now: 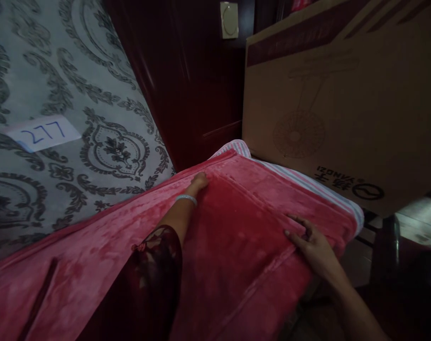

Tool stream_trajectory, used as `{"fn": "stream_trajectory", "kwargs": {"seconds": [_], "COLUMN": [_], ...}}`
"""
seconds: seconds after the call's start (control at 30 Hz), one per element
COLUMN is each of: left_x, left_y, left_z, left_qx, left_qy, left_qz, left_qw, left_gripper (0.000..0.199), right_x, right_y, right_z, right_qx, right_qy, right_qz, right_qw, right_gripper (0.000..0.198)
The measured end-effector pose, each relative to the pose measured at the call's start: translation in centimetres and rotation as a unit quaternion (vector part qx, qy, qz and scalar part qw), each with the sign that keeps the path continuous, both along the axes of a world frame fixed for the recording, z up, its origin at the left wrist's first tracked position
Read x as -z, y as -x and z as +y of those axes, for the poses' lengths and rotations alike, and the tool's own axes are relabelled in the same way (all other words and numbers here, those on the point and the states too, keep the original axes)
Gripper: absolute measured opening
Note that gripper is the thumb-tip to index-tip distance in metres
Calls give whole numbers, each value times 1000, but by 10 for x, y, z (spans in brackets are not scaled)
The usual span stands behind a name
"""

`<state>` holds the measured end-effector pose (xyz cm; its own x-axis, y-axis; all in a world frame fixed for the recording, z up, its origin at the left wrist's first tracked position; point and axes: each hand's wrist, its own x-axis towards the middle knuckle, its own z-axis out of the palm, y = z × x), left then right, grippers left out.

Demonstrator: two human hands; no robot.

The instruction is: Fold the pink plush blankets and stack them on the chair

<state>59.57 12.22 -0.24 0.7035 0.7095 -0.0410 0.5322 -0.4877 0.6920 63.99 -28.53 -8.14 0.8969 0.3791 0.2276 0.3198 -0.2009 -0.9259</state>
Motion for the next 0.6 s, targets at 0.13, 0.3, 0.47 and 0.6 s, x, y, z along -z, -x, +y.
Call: {"fn": "stream_trajectory", "kwargs": {"seconds": [0.13,0.3,0.47,0.6], "left_x": [-17,-56,-100,-116], "left_y": [10,37,94,162], "left_z": [-10,-11,-1,10], "left_qx": [2,22,24,-8], "left_qy": [9,26,49,86], "left_qz": [-33,-94,-164,-192], "left_qw": [999,995,985,978], "left_gripper": [12,10,15,15], "right_x": [-13,-63,-112,-120], "right_y": [11,53,117,174], "right_z": [0,0,2,6], "right_qx": [3,21,-19,-122], "right_qy": [-10,-45,-58,-69], "right_qz": [0,-75,-218,-342], "right_qw": [1000,996,974,929], "right_gripper": [55,48,37,38]}}
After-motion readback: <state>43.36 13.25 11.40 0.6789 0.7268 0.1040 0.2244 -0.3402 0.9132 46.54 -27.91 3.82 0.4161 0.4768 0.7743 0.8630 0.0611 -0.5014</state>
